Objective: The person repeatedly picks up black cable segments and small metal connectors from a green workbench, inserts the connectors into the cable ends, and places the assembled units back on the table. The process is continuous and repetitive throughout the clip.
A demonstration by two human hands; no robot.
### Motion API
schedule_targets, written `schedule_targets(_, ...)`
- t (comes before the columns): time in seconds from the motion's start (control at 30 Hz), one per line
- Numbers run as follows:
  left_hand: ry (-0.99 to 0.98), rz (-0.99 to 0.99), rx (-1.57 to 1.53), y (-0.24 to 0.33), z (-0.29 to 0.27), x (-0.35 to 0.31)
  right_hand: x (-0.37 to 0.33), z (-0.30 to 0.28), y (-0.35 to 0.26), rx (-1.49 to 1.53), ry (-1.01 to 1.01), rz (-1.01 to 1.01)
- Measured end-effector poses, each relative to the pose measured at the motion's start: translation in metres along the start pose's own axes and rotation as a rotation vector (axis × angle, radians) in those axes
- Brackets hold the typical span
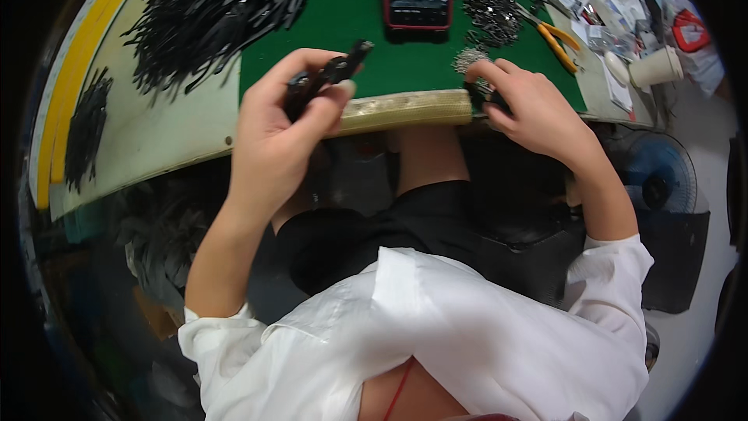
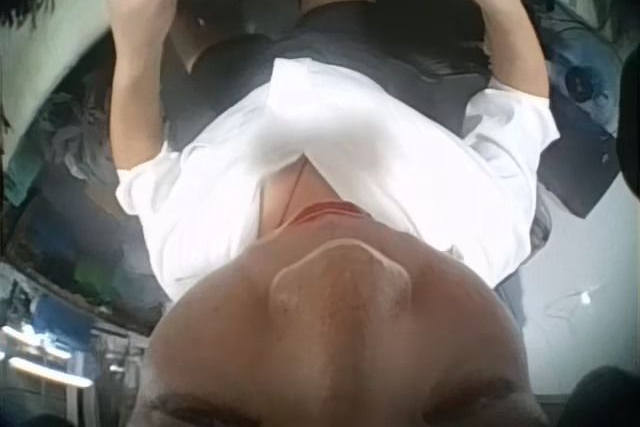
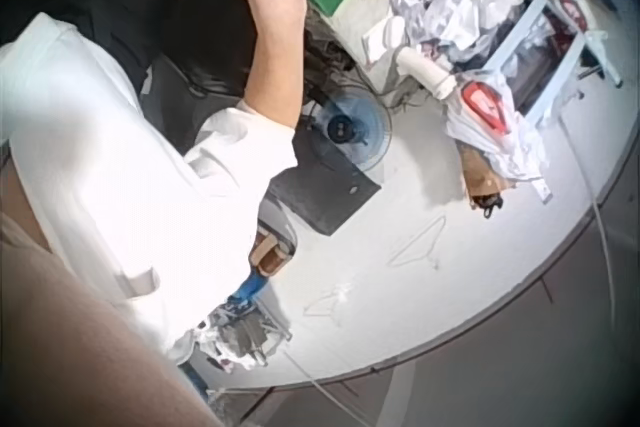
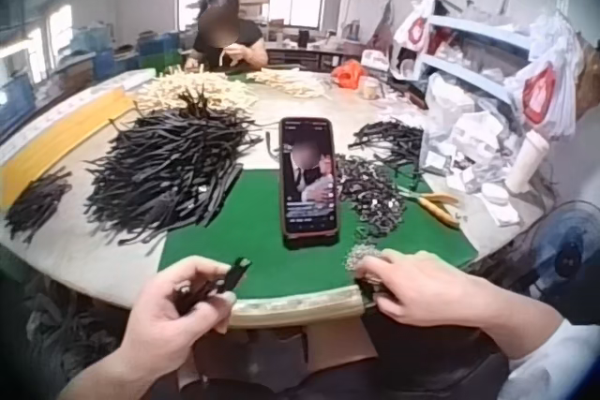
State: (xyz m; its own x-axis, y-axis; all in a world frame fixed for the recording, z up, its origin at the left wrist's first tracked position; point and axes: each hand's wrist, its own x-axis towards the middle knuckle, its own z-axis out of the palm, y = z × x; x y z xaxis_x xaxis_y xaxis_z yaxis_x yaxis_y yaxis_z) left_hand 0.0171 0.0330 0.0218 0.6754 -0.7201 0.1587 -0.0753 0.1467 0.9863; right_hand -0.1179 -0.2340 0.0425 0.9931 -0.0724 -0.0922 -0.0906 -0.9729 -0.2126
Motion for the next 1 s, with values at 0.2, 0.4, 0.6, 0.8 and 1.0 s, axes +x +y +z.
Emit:
schedule_targets(0.2,0.135,0.295,0.542,-0.004,0.005,-0.001,0.005,0.008,-0.006,0.186,0.197,-0.176)
schedule_targets(0.4,0.147,0.586,0.757,-0.013,0.017,0.001,-0.004,0.008,-0.076,1.47,-0.067,0.048)
schedule_targets(0.6,0.132,0.59,0.767,-0.013,0.019,0.0,0.001,0.008,-0.082,1.601,-0.099,0.098)
schedule_targets(0.8,0.145,0.669,0.864,-0.014,0.019,0.002,0.002,0.007,-0.084,1.645,-0.121,0.139)
schedule_targets(1.0,0.111,0.739,0.948,-0.02,0.012,0.004,0.006,0.015,-0.085,1.5,-0.069,0.123)
